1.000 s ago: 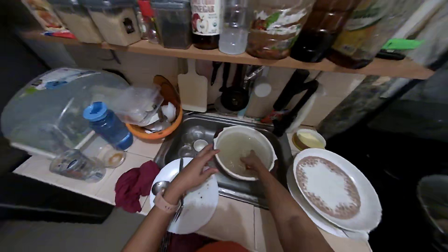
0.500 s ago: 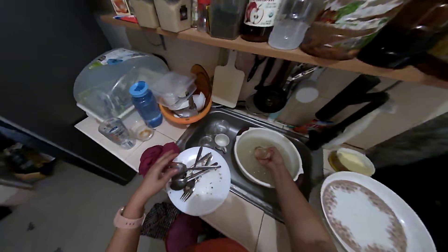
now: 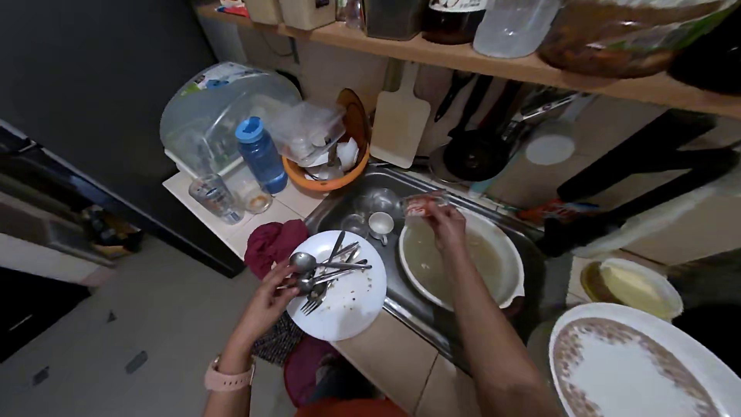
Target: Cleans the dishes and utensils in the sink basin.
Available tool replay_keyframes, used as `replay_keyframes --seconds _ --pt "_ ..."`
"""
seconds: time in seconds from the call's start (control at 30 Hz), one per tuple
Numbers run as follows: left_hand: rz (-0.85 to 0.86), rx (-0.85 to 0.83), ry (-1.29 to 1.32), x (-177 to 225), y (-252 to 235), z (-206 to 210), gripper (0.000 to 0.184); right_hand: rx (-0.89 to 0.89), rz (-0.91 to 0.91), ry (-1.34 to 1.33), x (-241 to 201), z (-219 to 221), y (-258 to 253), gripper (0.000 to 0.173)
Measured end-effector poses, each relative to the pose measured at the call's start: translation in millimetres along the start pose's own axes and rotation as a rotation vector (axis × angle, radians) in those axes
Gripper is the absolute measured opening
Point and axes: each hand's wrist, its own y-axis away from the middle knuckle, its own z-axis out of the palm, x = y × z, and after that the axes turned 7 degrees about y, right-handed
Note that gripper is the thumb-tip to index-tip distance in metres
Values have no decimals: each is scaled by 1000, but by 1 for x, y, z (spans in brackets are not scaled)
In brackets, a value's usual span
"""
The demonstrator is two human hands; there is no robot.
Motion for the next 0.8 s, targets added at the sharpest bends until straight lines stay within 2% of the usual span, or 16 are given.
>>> replay_keyframes --seconds 0.13,0.23,0.33,0.57,0.67,0.8 --pt "7 30 -33 -9 4 -11 45 -120 -320 672 -1 29 -23 39" --pt "5 49 -33 -18 4 -25 43 -153 -437 1021 7 46 -35 37" --pt "-3 50 -37 -22 -1 -43 43 -153 -374 1226 11 55 -40 34" --pt "-79 231 -167 -39 -24 -92 35 -268 -70 1593 32 74 -63 51" --pt "-110 327 -269 -46 -46 -111 34 -281 -28 1657 42 78 -73 51" --pt "-66 458 -390 -48 -76 -131 34 -259 21 1684 47 83 -76 54"
